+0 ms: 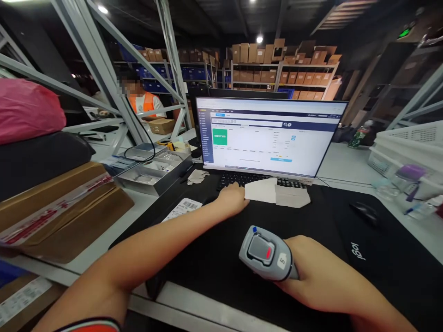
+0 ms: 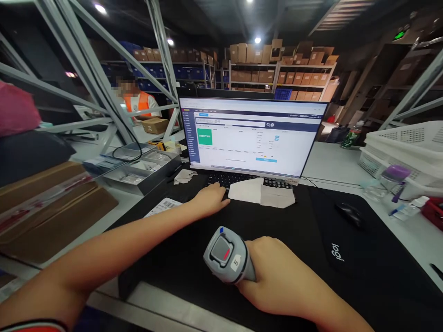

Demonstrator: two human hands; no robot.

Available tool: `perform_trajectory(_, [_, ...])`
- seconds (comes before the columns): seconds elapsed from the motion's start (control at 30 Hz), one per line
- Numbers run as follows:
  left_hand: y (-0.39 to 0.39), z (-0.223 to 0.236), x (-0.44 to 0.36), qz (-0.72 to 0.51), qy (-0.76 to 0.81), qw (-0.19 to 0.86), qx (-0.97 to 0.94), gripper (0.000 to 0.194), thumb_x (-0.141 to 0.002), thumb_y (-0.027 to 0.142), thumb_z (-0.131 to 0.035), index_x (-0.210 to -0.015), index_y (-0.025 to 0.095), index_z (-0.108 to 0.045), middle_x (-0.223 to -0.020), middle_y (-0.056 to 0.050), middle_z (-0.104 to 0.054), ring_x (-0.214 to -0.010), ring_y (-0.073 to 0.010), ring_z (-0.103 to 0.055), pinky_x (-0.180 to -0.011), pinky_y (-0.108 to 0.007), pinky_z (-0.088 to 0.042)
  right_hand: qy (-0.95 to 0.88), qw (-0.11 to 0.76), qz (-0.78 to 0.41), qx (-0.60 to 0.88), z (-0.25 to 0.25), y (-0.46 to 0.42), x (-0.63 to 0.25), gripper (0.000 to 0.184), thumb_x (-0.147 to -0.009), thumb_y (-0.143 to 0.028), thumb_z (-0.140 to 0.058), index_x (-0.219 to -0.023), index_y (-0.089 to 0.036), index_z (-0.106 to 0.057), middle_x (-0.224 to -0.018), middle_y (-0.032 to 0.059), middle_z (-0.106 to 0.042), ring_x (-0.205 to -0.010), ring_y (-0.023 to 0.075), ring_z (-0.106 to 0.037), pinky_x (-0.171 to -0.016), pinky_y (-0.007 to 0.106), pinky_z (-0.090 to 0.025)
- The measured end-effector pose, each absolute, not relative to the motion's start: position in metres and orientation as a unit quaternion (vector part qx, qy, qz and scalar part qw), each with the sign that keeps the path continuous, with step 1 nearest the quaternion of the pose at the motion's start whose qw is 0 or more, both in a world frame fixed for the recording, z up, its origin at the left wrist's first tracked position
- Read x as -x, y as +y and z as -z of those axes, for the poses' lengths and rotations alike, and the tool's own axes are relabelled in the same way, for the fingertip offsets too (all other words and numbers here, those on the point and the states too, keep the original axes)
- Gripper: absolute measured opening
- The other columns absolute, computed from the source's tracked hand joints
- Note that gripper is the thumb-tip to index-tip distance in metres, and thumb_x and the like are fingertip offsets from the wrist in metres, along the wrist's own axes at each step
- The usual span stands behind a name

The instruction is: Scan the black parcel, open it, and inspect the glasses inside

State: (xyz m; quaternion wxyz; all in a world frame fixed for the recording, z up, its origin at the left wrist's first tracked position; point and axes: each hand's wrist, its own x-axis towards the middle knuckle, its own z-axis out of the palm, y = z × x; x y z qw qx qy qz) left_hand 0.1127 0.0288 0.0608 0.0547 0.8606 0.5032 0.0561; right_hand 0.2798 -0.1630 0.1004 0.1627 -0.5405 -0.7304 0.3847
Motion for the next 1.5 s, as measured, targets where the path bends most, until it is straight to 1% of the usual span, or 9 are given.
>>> perform_trajectory(0.13, [0.084,-0.042,-0.159,-0.059,0.578,0.062,-0.812,0.052,-0.086,0.050,-0.071,-0.105,0.002,-0.067,-0.123,-0.031,-0.060,-0.116,-0.0415,-0.063,-0.093,-0.051,-0.053,-0.770,0.153,-0.327,0.526,-0.104,-0.167,-0.283,0.005,-0.080,-0.025,-0.065,-0.078,-0.021,-0.064,-0.072,0.0012,-0.065,-0.060,0.0137,-0.052,-0.056,0.025,-0.031])
perform_trajectory(0.37, [0.104,-0.023,-0.176,-0.143,0.542,0.089,-0.823,0.039,-0.100,0.033,-0.038,-0.097,0.005,-0.064,-0.106,-0.012,-0.066,-0.100,-0.0193,-0.067,-0.092,-0.039,-0.053,-0.807,0.145,-0.266,0.507,-0.117,-0.166,-0.294,0.017,-0.081,-0.038,-0.064,-0.081,-0.020,-0.065,-0.072,-0.0010,-0.065,-0.057,0.0121,-0.052,-0.052,0.024,-0.031])
perform_trajectory(0.47, [0.113,-0.039,-0.184,-0.188,0.502,0.114,-0.836,0.027,-0.091,0.032,-0.046,-0.081,0.012,-0.062,-0.082,-0.008,-0.066,-0.084,-0.0224,-0.067,-0.080,-0.035,-0.053,-0.817,0.095,-0.237,0.516,-0.120,-0.159,-0.298,0.026,-0.080,-0.046,-0.062,-0.081,-0.020,-0.064,-0.071,-0.0004,-0.064,-0.058,0.0130,-0.052,-0.052,0.024,-0.033])
perform_trajectory(0.63, [0.119,-0.087,-0.177,-0.348,0.438,0.113,-0.821,0.030,-0.089,0.045,-0.046,-0.096,0.019,-0.059,-0.103,-0.009,-0.066,-0.096,-0.0239,-0.063,-0.086,-0.035,-0.051,-0.804,0.048,-0.240,0.542,-0.115,-0.142,-0.299,0.031,-0.079,-0.051,-0.057,-0.077,-0.020,-0.063,-0.072,0.0008,-0.064,-0.059,0.0145,-0.055,-0.051,0.023,-0.037])
perform_trajectory(0.77, [0.109,-0.110,-0.158,-0.421,0.404,0.159,-0.796,0.034,-0.082,0.052,-0.054,-0.094,0.022,-0.060,-0.086,-0.003,-0.064,-0.074,-0.0200,-0.058,-0.070,-0.031,-0.046,-0.777,0.002,-0.244,0.580,-0.102,-0.122,-0.299,0.027,-0.074,-0.045,-0.058,-0.072,-0.019,-0.066,-0.072,0.0020,-0.068,-0.061,0.0171,-0.060,-0.046,0.025,-0.039])
perform_trajectory(1.03, [0.100,-0.121,-0.160,-0.312,0.413,0.113,-0.848,0.033,-0.079,0.021,-0.042,-0.105,0.023,-0.062,-0.089,-0.002,-0.071,-0.072,-0.0199,-0.061,-0.069,-0.031,-0.043,-0.731,-0.084,-0.369,0.567,-0.066,-0.075,-0.283,0.023,-0.079,-0.036,-0.062,-0.071,-0.015,-0.067,-0.067,0.0015,-0.071,-0.060,0.0173,-0.068,-0.050,0.024,-0.048])
perform_trajectory(1.23, [0.067,-0.119,-0.206,-0.069,0.423,-0.042,-0.903,0.036,-0.093,0.027,-0.031,-0.096,0.021,-0.066,-0.095,-0.009,-0.073,-0.093,-0.0294,-0.069,-0.072,-0.036,-0.047,-0.690,-0.102,-0.355,0.623,-0.036,-0.063,-0.275,0.025,-0.076,-0.036,-0.061,-0.081,-0.013,-0.070,-0.065,0.0043,-0.070,-0.049,0.0237,-0.066,-0.048,0.032,-0.052])
perform_trajectory(1.37, [0.050,-0.093,-0.249,0.002,0.373,-0.060,-0.926,0.038,-0.095,0.049,-0.050,-0.105,0.016,-0.065,-0.096,-0.015,-0.073,-0.091,-0.0351,-0.070,-0.075,-0.040,-0.052,-0.718,-0.065,-0.326,0.611,-0.032,-0.073,-0.284,0.042,-0.085,-0.052,-0.062,-0.100,-0.013,-0.070,-0.076,0.0065,-0.073,-0.059,0.0262,-0.069,-0.052,0.033,-0.053])
perform_trajectory(1.5, [0.050,-0.059,-0.287,0.041,0.327,-0.087,-0.940,0.048,-0.088,0.038,-0.070,-0.126,0.012,-0.058,-0.116,-0.020,-0.066,-0.103,-0.0376,-0.069,-0.081,-0.043,-0.056,-0.755,-0.061,-0.264,0.598,-0.046,-0.096,-0.337,0.065,-0.086,-0.073,-0.057,-0.112,-0.015,-0.070,-0.096,0.0108,-0.075,-0.086,0.0319,-0.072,-0.066,0.038,-0.055])
